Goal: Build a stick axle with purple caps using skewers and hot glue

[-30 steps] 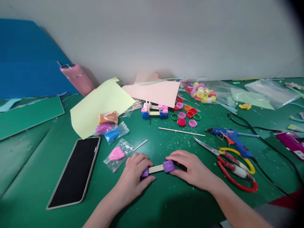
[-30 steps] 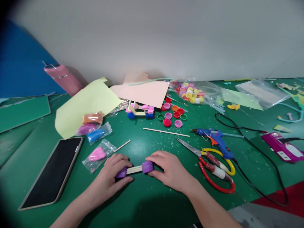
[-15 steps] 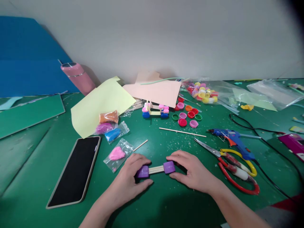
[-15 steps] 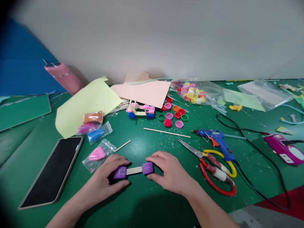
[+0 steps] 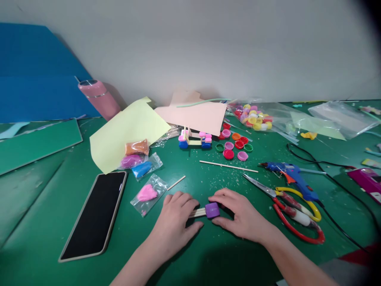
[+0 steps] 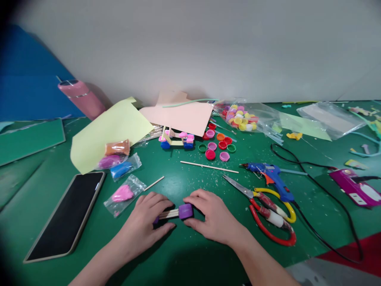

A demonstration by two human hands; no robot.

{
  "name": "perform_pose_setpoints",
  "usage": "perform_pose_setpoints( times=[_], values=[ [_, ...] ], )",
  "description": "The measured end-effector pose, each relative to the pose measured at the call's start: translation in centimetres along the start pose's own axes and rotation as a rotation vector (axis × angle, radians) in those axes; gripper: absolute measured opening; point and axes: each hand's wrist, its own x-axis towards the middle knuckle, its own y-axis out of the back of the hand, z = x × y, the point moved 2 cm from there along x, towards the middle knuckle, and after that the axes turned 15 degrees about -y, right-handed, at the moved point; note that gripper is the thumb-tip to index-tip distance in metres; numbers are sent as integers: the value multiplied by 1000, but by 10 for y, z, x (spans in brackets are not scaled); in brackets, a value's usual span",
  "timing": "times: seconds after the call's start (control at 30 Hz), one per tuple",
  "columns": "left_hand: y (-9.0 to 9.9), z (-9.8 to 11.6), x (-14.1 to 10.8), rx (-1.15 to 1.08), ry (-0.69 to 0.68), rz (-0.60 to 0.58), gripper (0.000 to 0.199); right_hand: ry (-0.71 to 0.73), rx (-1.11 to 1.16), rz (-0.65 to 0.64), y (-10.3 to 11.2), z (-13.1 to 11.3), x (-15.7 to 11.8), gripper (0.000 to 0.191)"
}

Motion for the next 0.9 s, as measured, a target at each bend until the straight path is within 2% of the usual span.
perform_pose_setpoints(
  times=[0.13, 0.37, 0.63, 0.9],
  values=[
    [-2, -1, 1, 36, -21, 2, 11, 8, -2, 6, -1, 1, 0, 34],
    [-8, -6, -5, -19, -77, 116, 10, 8, -16, 3, -1, 0, 0, 28],
    [-10, -9, -6, -49, -141, 154, 11, 8, -25, 4, -3, 1, 1, 27],
    [-10, -9, -5, -60, -150, 156, 11, 7, -50, 15, -5, 0, -2, 28]
  ],
)
